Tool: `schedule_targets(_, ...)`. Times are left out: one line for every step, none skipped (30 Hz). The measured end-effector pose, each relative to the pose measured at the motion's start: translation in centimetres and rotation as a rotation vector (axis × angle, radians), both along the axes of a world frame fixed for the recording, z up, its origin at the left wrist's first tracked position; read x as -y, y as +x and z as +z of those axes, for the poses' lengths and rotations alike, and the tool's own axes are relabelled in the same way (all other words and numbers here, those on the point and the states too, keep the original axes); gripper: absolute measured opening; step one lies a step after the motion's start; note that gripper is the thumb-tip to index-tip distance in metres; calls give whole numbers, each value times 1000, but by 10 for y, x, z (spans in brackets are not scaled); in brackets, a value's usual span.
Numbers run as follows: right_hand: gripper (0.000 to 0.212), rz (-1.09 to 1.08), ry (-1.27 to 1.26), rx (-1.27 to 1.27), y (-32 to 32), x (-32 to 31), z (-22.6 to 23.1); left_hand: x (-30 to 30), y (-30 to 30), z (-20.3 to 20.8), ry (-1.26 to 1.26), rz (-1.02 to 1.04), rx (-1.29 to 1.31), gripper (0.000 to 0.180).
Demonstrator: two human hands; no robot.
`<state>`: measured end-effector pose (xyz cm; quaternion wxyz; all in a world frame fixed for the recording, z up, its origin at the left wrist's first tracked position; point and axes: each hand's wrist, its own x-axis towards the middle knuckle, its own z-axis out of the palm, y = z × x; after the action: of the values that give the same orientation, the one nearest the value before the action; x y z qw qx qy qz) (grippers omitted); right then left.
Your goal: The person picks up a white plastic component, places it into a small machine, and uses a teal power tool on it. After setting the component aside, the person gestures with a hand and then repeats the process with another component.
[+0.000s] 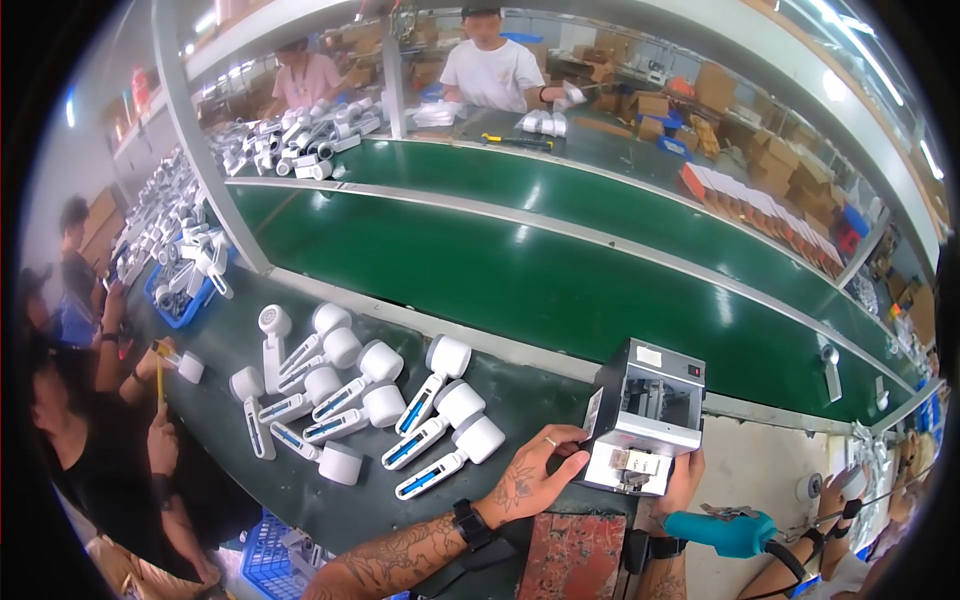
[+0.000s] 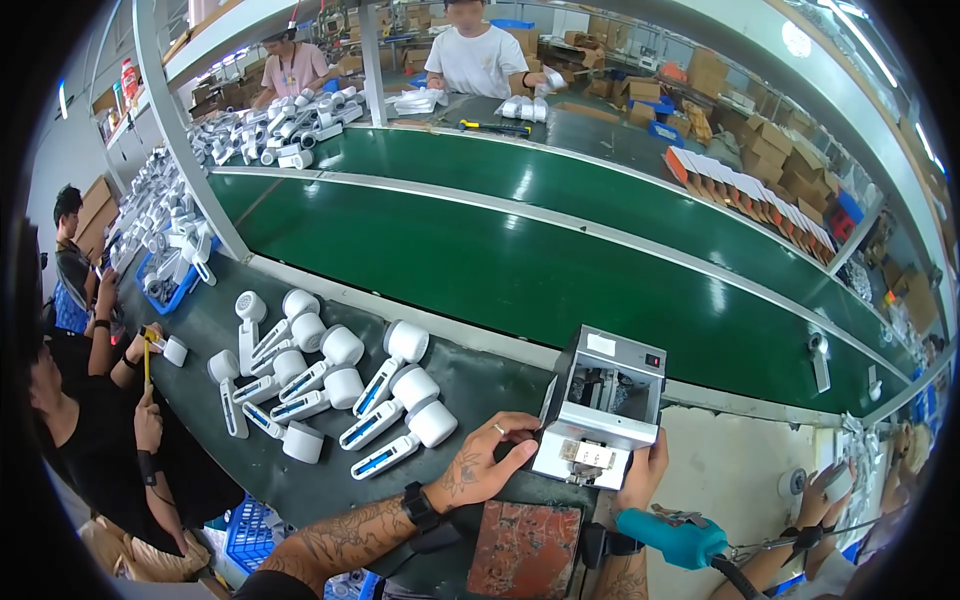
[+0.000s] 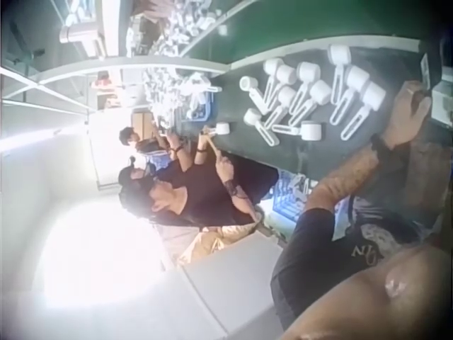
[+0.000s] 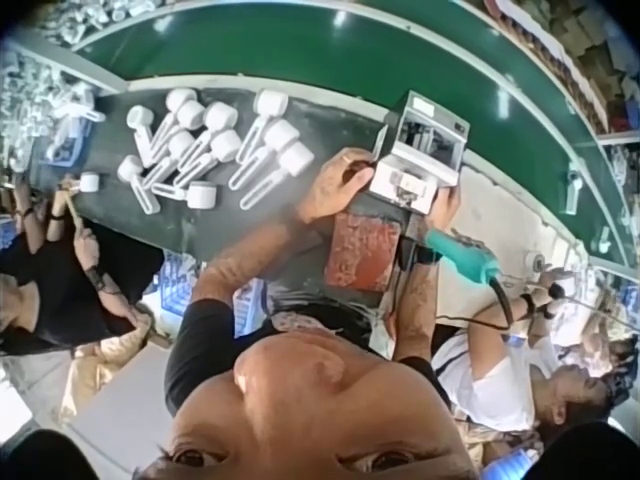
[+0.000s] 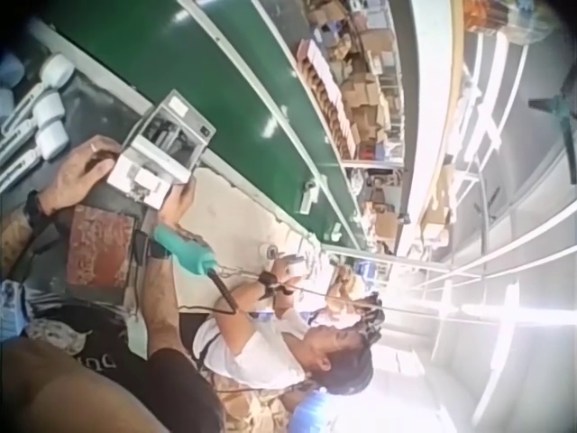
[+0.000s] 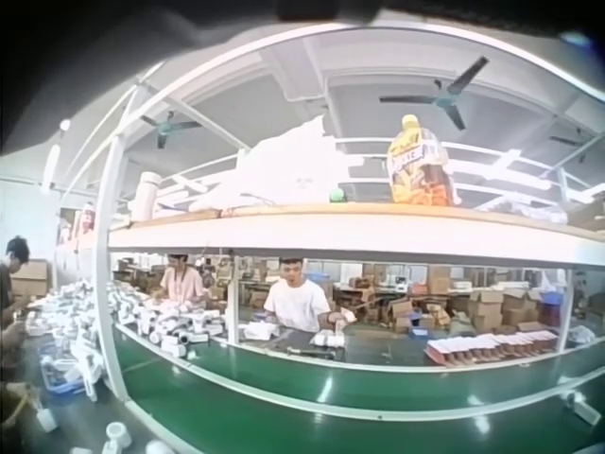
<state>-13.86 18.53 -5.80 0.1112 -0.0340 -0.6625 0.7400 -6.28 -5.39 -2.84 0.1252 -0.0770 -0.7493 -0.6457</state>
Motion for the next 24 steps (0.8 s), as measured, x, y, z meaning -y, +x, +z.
schedule_targets(25, -21, -40, 23, 2, 3, 4, 0, 0, 0, 6, -3, 3, 32)
schedule_targets(25, -21, -39, 24, 4, 6, 11, 0, 0, 1, 6, -3, 4, 32)
schedule_targets(25, 4, -28, 14, 6, 8, 18, 1, 0, 2, 0, 1, 16, 32)
schedule_targets(25, 29, -17, 3, 8, 9, 21, 1, 0, 2, -6, 4, 29, 32)
schedule_targets(25, 27, -17, 0, 7, 8, 19, 1, 0, 2, -6, 2, 26, 32)
schedule_targets(25, 20, -10, 3, 6, 6, 15, 0, 0, 0, -5, 1, 11, 32)
schedule_targets(26, 14, -4, 7, 5, 5, 13, 0, -1, 0, -3, 1, -5, 32)
schedule_targets(26, 14, -2, 9, 6, 6, 14, 0, -1, 0, -2, 0, -2, 32)
schedule_targets(26, 10, -11, 4, 7, 7, 16, 0, -1, 1, -4, 2, -8, 32)
schedule_targets(27, 6, -19, -1, 8, 7, 17, 0, -1, 1, -5, 4, -13, 32)
schedule_targets(27, 7, -20, -1, 8, 7, 16, 0, -1, 1, -7, 5, -13, 32)
schedule_targets(27, 7, -3, 13, 7, 5, 15, 1, 0, 1, -7, 2, 1, 32)
schedule_targets(27, 8, 14, 26, 7, 5, 14, 1, 0, 1, -7, -1, 16, 32)
schedule_targets(27, 10, 12, 26, 7, 6, 15, 1, 0, 1, -10, 1, 16, 32)
schedule_targets(28, -1, 7, 10, 8, 8, 16, 0, 0, 0, -9, 0, 7, 32)
schedule_targets(28, -12, 2, -5, 8, 9, 16, 0, 0, 0, -9, -1, -2, 32)
schedule_targets(28, -10, 4, -4, 8, 8, 14, 0, 0, -1, -7, 1, -1, 32)
schedule_targets(29, -16, 5, 5, 6, 5, 11, 0, 0, -1, 0, -3, 10, 32)
schedule_targets(29, -22, 7, 14, 6, 5, 9, 0, 0, -2, 7, -7, 20, 32)
schedule_targets(29, -14, 5, 20, 7, 7, 11, 1, 1, -2, 5, 0, 26, 32)
schedule_targets(29, -18, 12, 1, 8, 9, 15, 2, 1, -1, -4, -1, 17, 32)
schedule_targets(29, -20, 18, -19, 9, 11, 16, 2, 2, -1, -12, 0, 7, 32)
schedule_targets(29, -14, 11, -18, 7, 8, 14, 1, 1, -2, -13, 7, 7, 32)
schedule_targets(29, -6, 10, -18, 6, 7, 12, 0, 1, -4, 2, -1, 1, 32)
